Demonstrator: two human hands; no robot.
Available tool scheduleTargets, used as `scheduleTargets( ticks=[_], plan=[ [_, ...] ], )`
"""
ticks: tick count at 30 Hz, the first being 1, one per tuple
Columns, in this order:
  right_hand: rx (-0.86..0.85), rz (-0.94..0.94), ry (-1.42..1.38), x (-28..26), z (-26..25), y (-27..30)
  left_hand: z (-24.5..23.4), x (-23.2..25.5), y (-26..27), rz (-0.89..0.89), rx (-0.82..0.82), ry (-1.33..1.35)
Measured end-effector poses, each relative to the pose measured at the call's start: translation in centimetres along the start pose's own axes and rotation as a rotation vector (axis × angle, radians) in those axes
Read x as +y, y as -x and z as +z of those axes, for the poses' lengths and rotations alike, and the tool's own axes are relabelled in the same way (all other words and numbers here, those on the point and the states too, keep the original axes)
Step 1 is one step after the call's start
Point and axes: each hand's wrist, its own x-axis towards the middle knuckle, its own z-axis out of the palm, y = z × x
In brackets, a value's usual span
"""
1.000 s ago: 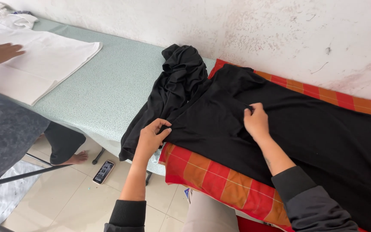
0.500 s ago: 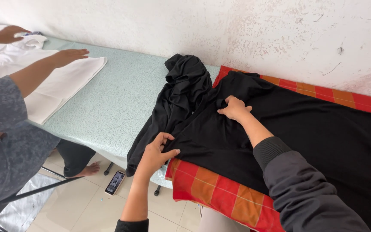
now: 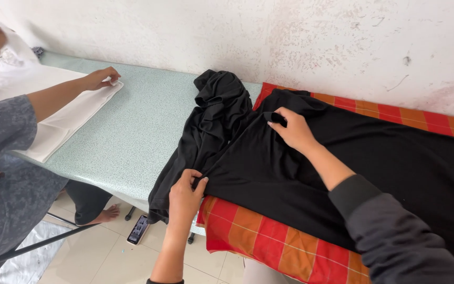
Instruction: Ironing a black t-shirt on an ironing board and then folding it into a neat rectangle.
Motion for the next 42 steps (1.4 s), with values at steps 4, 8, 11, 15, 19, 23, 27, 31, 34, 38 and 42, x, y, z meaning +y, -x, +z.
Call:
scheduleTargets(
  ticks=[4, 8, 11, 15, 19, 23, 27, 31, 34, 38, 42],
  plan=[
    [0.072, -0.308, 0.05, -2.3, -5.4, 6.6, -0.6, -0.6, -0.1, 0.015, -0.104, -0.004],
    [0.07, -0.551, 0.238, 1.8, -6.8, 15.4, -0.9, -1.3, -0.1, 0.057, -0.169, -0.048],
    [0.102, -0.737, 0.537, 5.3, -5.8, 19.9, -0.2, -1.3, -0.1, 0.054, -0.143, -0.093],
    [0.112, -0.837, 0.707, 6.8, -4.3, 22.3, 0.2, -0.9, 0.3, 0.021, -0.104, -0.131],
    [-0.056, -0.719, 0.677, 4.3, -6.5, 25.1, 0.6, -0.4, 1.1, 0.058, -0.064, -0.122],
    [0.057, -0.629, 0.768, 5.9, -10.0, 27.1, 3.9, 0.2, 1.8, 0.525, 0.436, -0.588],
    [0.031, -0.196, 0.819, 11.5, -14.9, 29.6, 7.8, 5.5, 4.2, 0.728, 0.331, -0.585],
    [0.038, 0.058, 0.956, 16.1, -21.1, 33.7, 12.6, 10.2, 7.8, 0.999, 0.014, -0.356],
    [-0.054, 0.337, 0.947, 17.3, -24.6, 36.3, 16.0, 13.4, 10.1, 0.998, -0.275, -0.411],
    [-0.062, 0.462, 1.001, 17.9, -26.9, 38.0, 21.3, 13.0, 9.6, 1.007, -0.252, -0.521],
    [0.048, 0.484, 1.081, 20.5, -26.5, 39.1, 23.9, 11.6, 8.9, 1.006, -0.101, -0.634]
  ],
)
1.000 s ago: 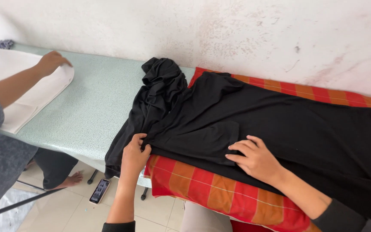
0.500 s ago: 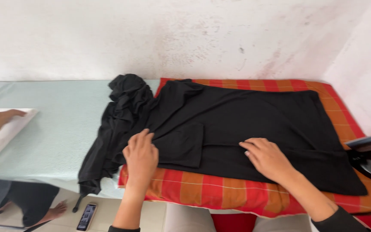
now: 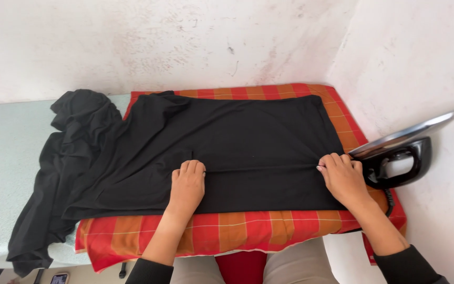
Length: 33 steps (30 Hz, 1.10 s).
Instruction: Ironing a black t-shirt on an ironing board and then folding it into a neat rectangle.
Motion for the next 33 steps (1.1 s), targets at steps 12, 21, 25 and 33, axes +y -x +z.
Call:
scheduleTargets(
  ticks=[12, 21, 25, 33],
  plan=[
    [0.809, 0.064, -0.375, -0.7, -7.1, 3.1, -5.8, 6.1, 2.4, 0.067, -0.09, 0.212],
    [0.006, 0.324, -0.423, -3.0, -4.3, -11.2, -4.4, 6.3, 3.1, 0.019, -0.059, 0.243],
    [-0.124, 0.834, -0.347, -1.1, 0.2, -17.5, -3.4, 6.1, 3.3, 0.071, 0.13, 0.264],
    [0.124, 0.647, -0.485, 0.6, 3.8, -19.6, -3.8, 5.9, 3.0, 0.051, -0.025, 0.274]
  ],
)
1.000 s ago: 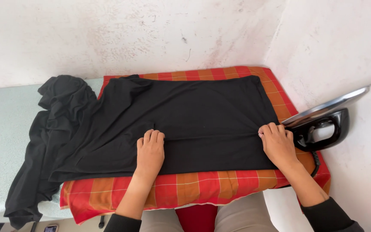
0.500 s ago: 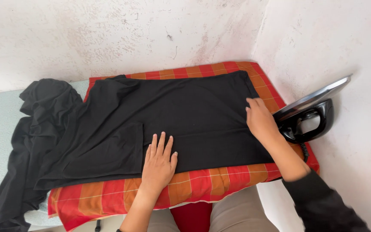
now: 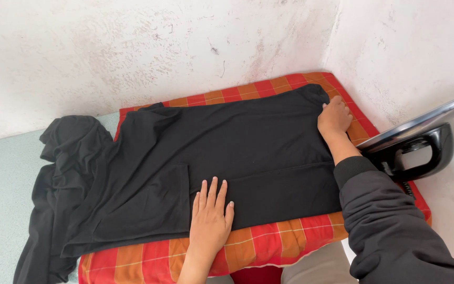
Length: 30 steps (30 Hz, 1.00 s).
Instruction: Ironing a black t-shirt on an ironing board and then folding it into a neat rectangle.
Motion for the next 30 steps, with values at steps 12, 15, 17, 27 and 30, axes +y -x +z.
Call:
scheduleTargets(
  ticks=[12, 15, 17, 27, 30],
  plan=[
    [-0.215, 0.044, 0.117, -2.4, -4.8, 2.3, -0.3, 0.0, -0.2, -0.004, 0.017, 0.027],
    [-0.496, 0.084, 0.35, -4.8, -9.8, 5.8, -0.2, 0.0, 0.0, 0.012, 0.063, 0.011],
    [-0.6, 0.047, 0.412, -5.6, -12.2, 7.5, 0.0, 0.1, 0.3, 0.022, 0.107, -0.001],
    [-0.641, -0.03, 0.746, -1.8, -9.9, 6.7, 0.6, -0.2, 0.3, 0.001, 0.046, 0.008],
    [-0.405, -0.226, 0.849, -0.5, -8.8, 7.5, 0.6, -0.3, 0.2, 0.005, 0.05, 0.015]
  ],
)
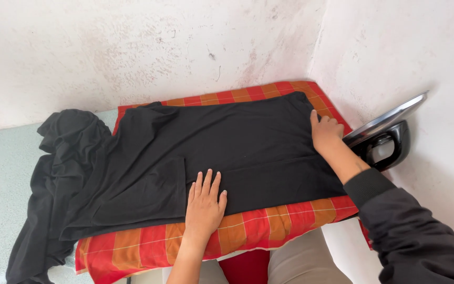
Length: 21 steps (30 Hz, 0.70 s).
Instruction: Ironing a black t-shirt on an ironing board and then folding it into a neat rectangle.
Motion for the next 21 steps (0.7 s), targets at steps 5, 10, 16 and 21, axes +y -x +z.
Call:
scheduleTargets(
  ticks=[5, 10, 16, 21],
  plan=[
    [0.706, -0.212, -0.051, 0.5, 2.6, 9.1, 0.3, -0.1, 0.0, 0.007, 0.032, 0.015],
    [0.847, 0.061, -0.307, 4.2, 10.4, 15.4, -1.7, 0.9, -0.4, -0.127, -0.245, -0.038],
    [0.628, 0.135, -0.439, 4.8, 12.1, 14.2, -2.8, 1.6, -0.8, -0.173, -0.313, -0.022],
    [0.372, 0.067, -0.857, 4.3, 10.6, 12.2, -0.8, 0.5, -0.3, -0.11, -0.195, 0.004]
  ],
)
